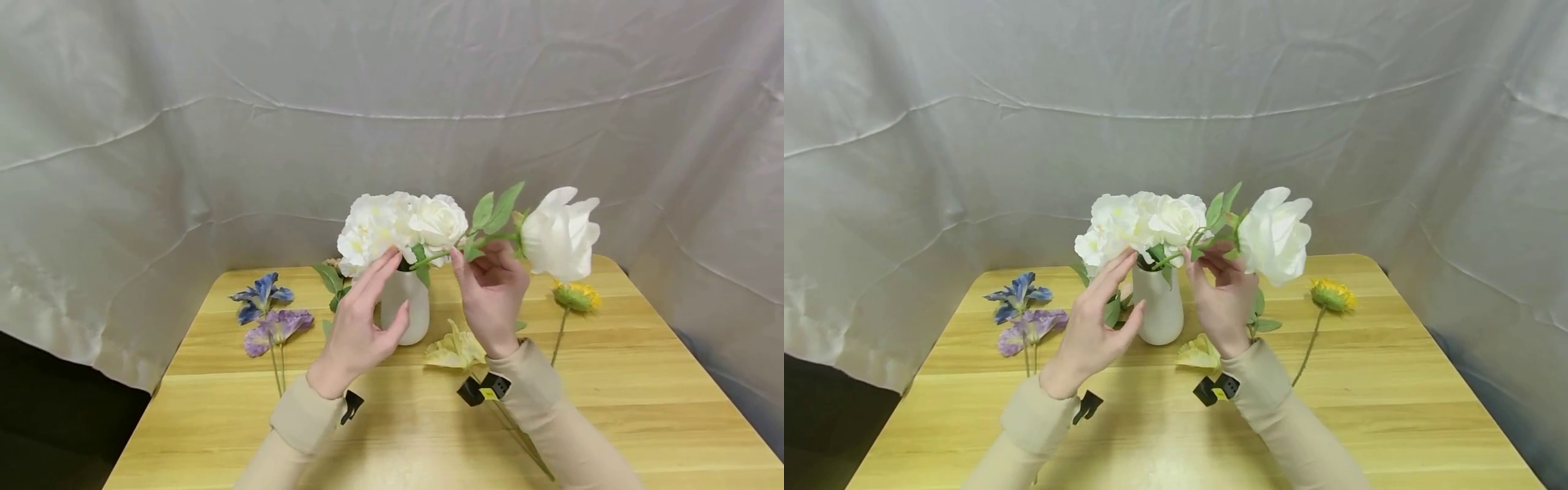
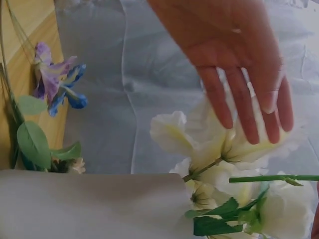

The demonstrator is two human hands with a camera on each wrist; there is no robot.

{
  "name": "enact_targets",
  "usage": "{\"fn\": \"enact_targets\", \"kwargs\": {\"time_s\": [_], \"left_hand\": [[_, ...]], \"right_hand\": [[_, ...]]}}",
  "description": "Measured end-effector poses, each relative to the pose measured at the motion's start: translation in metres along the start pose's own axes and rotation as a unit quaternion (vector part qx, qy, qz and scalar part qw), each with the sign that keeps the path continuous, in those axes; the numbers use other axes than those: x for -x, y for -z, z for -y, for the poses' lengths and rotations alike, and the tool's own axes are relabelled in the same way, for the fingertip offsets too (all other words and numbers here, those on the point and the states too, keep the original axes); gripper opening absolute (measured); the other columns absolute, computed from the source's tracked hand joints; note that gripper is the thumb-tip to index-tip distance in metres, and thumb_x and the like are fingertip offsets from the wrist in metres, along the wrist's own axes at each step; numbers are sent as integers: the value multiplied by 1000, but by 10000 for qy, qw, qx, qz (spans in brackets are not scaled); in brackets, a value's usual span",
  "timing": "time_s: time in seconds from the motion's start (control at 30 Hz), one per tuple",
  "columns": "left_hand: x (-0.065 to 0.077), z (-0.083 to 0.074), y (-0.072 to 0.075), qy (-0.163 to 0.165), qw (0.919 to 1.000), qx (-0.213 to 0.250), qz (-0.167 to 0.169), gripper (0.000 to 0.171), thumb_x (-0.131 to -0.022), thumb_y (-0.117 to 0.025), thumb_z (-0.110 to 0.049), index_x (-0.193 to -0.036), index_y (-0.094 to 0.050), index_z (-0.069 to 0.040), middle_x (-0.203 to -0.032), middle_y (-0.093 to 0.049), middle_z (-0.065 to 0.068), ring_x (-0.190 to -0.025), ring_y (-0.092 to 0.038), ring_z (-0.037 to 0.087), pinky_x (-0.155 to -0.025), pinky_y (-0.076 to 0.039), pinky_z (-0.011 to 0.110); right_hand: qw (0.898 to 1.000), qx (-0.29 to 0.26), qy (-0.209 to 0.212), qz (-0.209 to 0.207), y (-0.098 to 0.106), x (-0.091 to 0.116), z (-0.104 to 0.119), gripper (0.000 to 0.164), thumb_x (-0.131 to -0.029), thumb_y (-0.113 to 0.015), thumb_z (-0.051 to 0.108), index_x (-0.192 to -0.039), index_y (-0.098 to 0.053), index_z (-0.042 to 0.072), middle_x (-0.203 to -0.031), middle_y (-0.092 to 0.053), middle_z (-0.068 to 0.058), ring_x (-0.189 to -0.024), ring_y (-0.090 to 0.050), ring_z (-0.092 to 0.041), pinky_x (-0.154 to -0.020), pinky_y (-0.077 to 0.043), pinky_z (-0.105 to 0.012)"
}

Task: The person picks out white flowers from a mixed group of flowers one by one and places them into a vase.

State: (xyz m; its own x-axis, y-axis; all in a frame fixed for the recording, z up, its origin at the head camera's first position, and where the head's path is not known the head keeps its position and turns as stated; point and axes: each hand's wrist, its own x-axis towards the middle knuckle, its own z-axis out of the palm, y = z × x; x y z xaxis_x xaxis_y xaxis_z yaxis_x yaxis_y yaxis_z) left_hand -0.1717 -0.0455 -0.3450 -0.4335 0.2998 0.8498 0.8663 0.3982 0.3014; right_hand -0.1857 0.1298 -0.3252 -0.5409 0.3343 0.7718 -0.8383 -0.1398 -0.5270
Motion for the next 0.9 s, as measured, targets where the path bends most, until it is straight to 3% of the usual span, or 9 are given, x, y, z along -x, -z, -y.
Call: {"fn": "enact_targets", "kwargs": {"time_s": [0.17,0.27,0.37,0.53,0.77,0.83,0.9], "left_hand": [[1,0,0,-27,10000,-9,13,62,-80,-63,-5,-137,-42,4,-141,-44,20,-129,-42,32,-104,-40,43],[1,0,0,-27,10000,-26,8,62,-80,-63,-6,-137,-43,4,-141,-44,20,-129,-42,31,-105,-40,42],[2,0,0,-7,10000,-70,-6,60,-80,-63,-7,-136,-44,4,-140,-45,20,-129,-43,31,-104,-40,41],[4,0,1,69,9998,-188,12,58,-81,-63,-9,-135,-46,3,-139,-47,19,-127,-45,30,-103,-41,41],[6,1,3,147,9995,-287,39,56,-82,-62,-10,-135,-47,2,-138,-48,18,-125,-46,30,-100,-45,40],[7,1,3,150,9995,-291,41,56,-83,-62,-10,-135,-47,2,-138,-48,17,-125,-47,29,-100,-45,40],[7,1,4,154,9994,-294,46,55,-83,-61,-11,-134,-47,2,-137,-48,17,-125,-47,29,-100,-45,40]], "right_hand": [[9968,793,-9,79,-4,4,-6,21,-79,-69,-6,-83,-50,-15,-73,-61,-10,-57,-60,-11,-55,-49,-17],[9939,1078,-174,133,-4,7,-9,19,-79,-68,-6,-93,-56,-9,-79,-60,-9,-66,-64,-13,-62,-54,-19],[9907,1325,-233,225,-4,9,-13,26,-79,-66,-8,-103,-57,-6,-86,-61,-11,-74,-64,-17,-66,-54,-19],[9799,1857,323,650,-4,4,-19,23,-79,-64,-9,-101,-57,-6,-90,-64,-13,-75,-61,-21,-61,-52,-19],[9787,1625,898,873,-8,1,-27,41,-77,-65,-11,-114,-49,-7,-93,-60,-16,-76,-60,-24,-64,-54,-28],[9713,1933,1130,797,-8,1,-29,51,-74,-68,-9,-120,-46,-8,-104,-60,-17,-87,-60,-26,-75,-53,-32],[9577,2457,1297,748,-8,3,-30,59,-74,-71,-4,-126,-44,-8,-116,-58,-18,-102,-57,-27,-90,-48,-37]]}}
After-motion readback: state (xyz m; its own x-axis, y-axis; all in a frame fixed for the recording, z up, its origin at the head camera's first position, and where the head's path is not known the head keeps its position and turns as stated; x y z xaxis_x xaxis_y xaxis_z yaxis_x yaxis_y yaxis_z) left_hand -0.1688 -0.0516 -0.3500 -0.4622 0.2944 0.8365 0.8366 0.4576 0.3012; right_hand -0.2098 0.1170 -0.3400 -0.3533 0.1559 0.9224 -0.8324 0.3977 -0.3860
